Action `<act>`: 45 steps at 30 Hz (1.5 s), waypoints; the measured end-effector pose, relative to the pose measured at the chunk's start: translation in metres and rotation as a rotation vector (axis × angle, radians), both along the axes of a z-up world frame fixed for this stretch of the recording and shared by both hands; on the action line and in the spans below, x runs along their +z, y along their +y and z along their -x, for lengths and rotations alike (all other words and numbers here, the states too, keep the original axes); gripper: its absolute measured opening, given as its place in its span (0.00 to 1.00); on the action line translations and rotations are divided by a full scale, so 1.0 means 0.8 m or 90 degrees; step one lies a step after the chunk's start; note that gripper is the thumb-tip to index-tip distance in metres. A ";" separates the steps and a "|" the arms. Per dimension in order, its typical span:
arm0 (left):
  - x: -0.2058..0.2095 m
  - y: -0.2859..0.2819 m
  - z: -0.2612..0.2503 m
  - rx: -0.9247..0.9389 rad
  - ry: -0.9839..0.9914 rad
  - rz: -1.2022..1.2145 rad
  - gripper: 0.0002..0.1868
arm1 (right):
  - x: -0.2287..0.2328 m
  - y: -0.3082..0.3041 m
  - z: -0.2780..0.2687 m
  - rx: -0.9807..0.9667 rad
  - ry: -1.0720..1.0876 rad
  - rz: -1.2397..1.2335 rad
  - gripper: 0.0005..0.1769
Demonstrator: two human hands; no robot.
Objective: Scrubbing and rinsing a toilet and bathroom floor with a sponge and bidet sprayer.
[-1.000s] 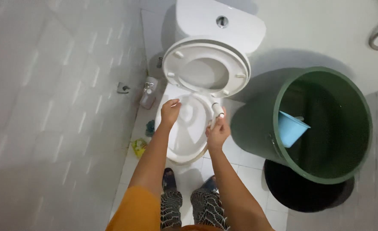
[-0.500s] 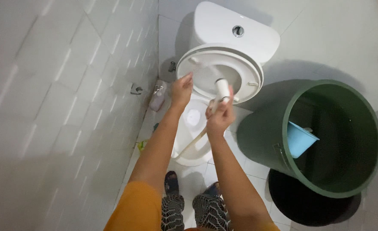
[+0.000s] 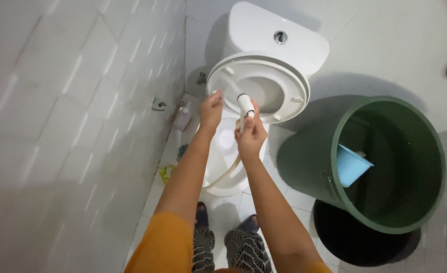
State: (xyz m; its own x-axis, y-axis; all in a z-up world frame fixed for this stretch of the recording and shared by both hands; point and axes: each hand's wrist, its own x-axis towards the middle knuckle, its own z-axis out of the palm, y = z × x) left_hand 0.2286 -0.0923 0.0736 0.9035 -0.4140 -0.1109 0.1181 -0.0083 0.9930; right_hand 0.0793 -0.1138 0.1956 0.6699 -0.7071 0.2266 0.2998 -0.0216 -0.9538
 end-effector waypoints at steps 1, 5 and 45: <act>-0.017 0.000 -0.003 0.019 0.003 0.011 0.19 | -0.003 0.002 -0.001 -0.007 -0.007 -0.006 0.34; -0.021 0.014 -0.008 0.000 0.002 0.124 0.23 | -0.017 0.006 0.004 -0.005 0.013 -0.020 0.35; 0.022 -0.073 -0.208 -0.003 -0.089 -0.032 0.16 | 0.127 -0.103 -0.234 -0.001 0.311 0.085 0.27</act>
